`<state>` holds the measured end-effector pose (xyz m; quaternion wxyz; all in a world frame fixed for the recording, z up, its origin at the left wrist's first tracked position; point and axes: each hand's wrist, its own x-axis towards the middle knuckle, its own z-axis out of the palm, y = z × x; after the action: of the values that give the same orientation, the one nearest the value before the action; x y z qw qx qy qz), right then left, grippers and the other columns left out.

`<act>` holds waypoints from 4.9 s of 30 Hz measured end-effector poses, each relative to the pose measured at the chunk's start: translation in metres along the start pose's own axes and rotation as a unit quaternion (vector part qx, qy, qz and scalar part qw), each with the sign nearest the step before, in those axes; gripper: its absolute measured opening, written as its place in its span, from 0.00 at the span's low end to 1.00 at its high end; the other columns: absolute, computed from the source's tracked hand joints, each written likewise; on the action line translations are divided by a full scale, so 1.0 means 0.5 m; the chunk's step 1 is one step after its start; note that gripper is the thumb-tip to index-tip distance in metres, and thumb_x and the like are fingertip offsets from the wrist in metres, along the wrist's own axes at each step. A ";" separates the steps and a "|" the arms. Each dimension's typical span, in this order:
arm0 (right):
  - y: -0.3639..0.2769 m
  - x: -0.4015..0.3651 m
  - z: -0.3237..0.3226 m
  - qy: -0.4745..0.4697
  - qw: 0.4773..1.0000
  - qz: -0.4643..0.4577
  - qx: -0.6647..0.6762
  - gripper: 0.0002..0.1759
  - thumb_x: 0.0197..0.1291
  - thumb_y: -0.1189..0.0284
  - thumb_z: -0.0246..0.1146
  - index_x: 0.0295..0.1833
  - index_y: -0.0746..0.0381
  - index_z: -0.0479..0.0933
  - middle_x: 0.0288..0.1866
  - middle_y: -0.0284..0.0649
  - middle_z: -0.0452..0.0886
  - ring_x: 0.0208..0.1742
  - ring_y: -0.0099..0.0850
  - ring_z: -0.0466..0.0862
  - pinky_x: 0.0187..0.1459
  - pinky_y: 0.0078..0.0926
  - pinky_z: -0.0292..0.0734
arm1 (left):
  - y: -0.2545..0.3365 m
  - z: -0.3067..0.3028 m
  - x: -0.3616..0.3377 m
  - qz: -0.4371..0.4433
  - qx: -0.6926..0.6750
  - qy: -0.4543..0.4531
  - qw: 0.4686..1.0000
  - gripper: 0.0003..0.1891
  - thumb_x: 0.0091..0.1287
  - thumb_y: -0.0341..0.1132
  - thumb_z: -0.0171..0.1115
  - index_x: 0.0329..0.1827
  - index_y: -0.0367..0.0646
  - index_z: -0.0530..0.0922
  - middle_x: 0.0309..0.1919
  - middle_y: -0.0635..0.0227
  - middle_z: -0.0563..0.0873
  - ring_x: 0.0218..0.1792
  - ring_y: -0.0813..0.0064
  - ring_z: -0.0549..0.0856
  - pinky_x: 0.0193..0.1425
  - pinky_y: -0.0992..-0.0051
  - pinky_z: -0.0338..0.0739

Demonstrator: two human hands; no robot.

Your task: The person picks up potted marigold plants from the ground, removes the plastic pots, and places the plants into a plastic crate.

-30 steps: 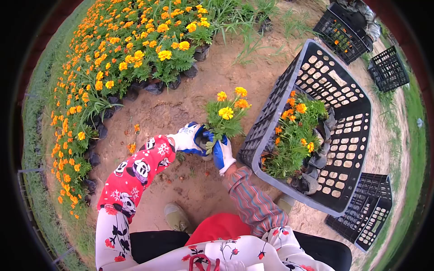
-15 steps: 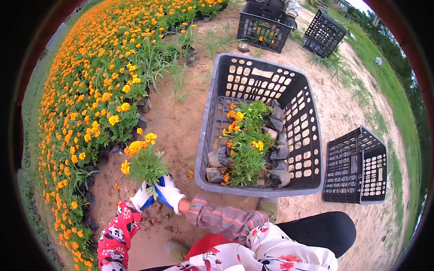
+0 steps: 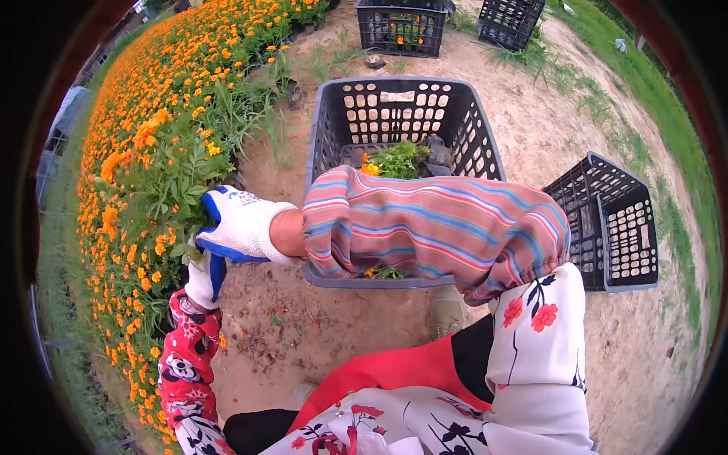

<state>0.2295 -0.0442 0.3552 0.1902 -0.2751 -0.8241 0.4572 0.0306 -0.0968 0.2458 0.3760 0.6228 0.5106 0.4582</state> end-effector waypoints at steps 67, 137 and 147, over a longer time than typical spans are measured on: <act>0.593 -0.247 -0.079 -0.198 0.855 0.249 -0.409 0.34 0.55 0.54 0.57 0.61 0.67 0.63 0.62 0.53 0.65 0.64 0.48 0.65 0.61 0.47 0.61 | -0.236 0.610 0.337 -0.120 0.477 -0.291 0.821 0.13 0.53 0.41 0.58 0.35 0.43 0.83 0.36 0.56 0.84 0.41 0.59 0.83 0.44 0.64 0.77; 0.180 -0.110 0.163 -0.007 0.878 0.325 0.352 0.29 0.68 0.54 0.43 0.65 0.64 0.58 0.58 0.50 0.72 0.57 0.43 0.75 0.59 0.35 0.70 | -0.347 -0.823 -0.778 -0.539 0.531 0.187 0.626 0.11 0.51 0.46 0.60 0.30 0.52 0.85 0.33 0.63 0.85 0.37 0.60 0.84 0.41 0.66 0.78; 0.254 -0.130 0.073 0.136 0.949 0.150 -0.243 0.30 0.64 0.71 0.54 0.69 0.66 0.53 0.67 0.47 0.59 0.67 0.39 0.60 0.67 0.33 0.52 | -0.332 -0.809 -0.692 -0.589 0.494 0.141 0.624 0.20 0.55 0.46 0.62 0.45 0.41 0.79 0.46 0.54 0.82 0.50 0.56 0.80 0.53 0.65 0.74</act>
<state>0.2950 -0.0539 0.2236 0.1572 -0.4933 -0.8255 0.2247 -0.4243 -0.4034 0.1461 0.1246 0.2096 0.9646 -0.1001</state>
